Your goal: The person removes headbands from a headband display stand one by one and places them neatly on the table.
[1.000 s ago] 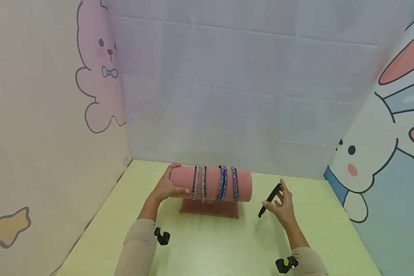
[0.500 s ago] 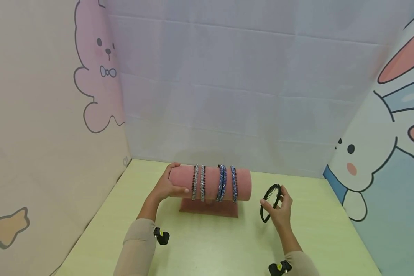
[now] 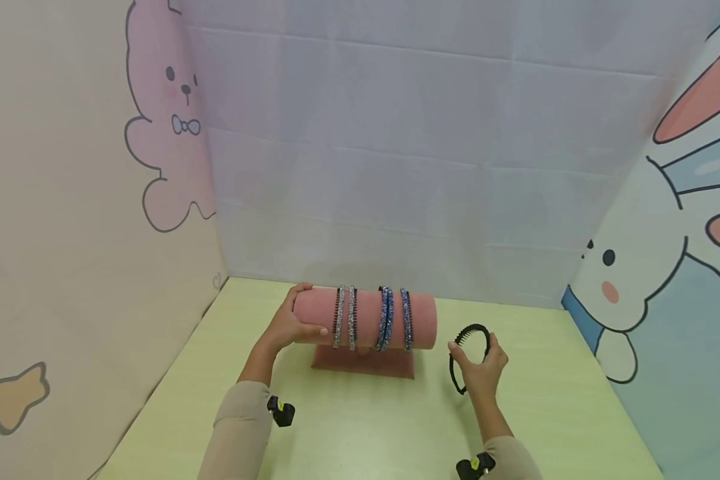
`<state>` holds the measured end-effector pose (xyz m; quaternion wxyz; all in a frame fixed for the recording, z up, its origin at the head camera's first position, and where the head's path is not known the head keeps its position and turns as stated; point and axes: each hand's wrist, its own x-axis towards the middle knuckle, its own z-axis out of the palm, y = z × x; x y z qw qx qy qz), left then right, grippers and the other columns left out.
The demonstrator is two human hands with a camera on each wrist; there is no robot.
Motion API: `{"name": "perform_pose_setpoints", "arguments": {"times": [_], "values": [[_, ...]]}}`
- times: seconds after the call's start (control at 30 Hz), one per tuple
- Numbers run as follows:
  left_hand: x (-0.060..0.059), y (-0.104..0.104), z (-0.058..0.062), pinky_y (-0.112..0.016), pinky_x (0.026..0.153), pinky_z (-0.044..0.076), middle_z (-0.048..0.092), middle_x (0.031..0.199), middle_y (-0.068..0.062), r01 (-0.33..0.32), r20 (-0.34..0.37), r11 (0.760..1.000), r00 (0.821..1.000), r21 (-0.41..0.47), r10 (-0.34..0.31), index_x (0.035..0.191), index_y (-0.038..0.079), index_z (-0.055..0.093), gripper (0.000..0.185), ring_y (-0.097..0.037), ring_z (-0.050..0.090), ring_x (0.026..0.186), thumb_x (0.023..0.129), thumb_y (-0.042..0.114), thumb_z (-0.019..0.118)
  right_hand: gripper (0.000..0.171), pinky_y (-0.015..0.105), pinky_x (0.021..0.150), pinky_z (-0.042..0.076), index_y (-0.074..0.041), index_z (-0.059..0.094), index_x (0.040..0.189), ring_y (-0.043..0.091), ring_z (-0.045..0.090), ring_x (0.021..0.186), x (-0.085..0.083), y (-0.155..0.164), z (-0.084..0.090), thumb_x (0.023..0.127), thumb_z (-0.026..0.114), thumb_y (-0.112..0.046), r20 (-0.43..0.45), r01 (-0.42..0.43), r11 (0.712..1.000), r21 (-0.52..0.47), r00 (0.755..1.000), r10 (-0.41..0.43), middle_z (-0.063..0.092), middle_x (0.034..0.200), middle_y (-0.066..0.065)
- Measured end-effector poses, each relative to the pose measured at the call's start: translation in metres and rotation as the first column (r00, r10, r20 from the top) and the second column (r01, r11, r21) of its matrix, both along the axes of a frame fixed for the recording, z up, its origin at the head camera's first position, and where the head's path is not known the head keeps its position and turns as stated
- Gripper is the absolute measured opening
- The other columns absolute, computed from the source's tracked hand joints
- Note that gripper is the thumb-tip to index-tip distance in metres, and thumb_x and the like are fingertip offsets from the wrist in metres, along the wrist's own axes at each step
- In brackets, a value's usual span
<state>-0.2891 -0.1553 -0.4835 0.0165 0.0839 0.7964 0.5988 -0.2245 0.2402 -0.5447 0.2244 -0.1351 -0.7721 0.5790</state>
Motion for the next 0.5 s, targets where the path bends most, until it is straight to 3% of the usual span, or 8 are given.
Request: {"name": "perform_pose_setpoints", "arguments": {"times": [0.23, 0.5], "values": [[0.001, 0.0, -0.002, -0.047, 0.078, 0.047, 0.042, 0.126, -0.015, 0.006, 0.002, 1.0, 1.0, 0.013, -0.006, 0.134, 0.036, 0.034, 0.105, -0.038, 0.049, 0.104, 0.049, 0.026, 0.094, 0.105, 0.052, 0.101, 0.024, 0.0, 0.024, 0.144, 0.038, 0.023, 0.126, -0.006, -0.005, -0.007, 0.066, 0.083, -0.038, 0.021, 0.082, 0.996, 0.027, 0.996, -0.083, 0.021, 0.136, 0.025], [0.0, -0.001, -0.002, -0.046, 0.077, 0.047, 0.042, 0.126, -0.014, 0.01, -0.01, 1.0, 1.0, 0.015, -0.009, 0.139, 0.028, 0.032, 0.109, -0.037, 0.049, 0.104, 0.049, 0.027, 0.094, 0.108, 0.056, 0.097, 0.027, -0.002, 0.023, 0.144, 0.042, 0.021, 0.125, -0.016, -0.013, -0.013, 0.065, 0.082, -0.047, 0.092, 0.157, 0.983, 0.097, 0.982, -0.166, 0.023, 0.134, 0.025]]}}
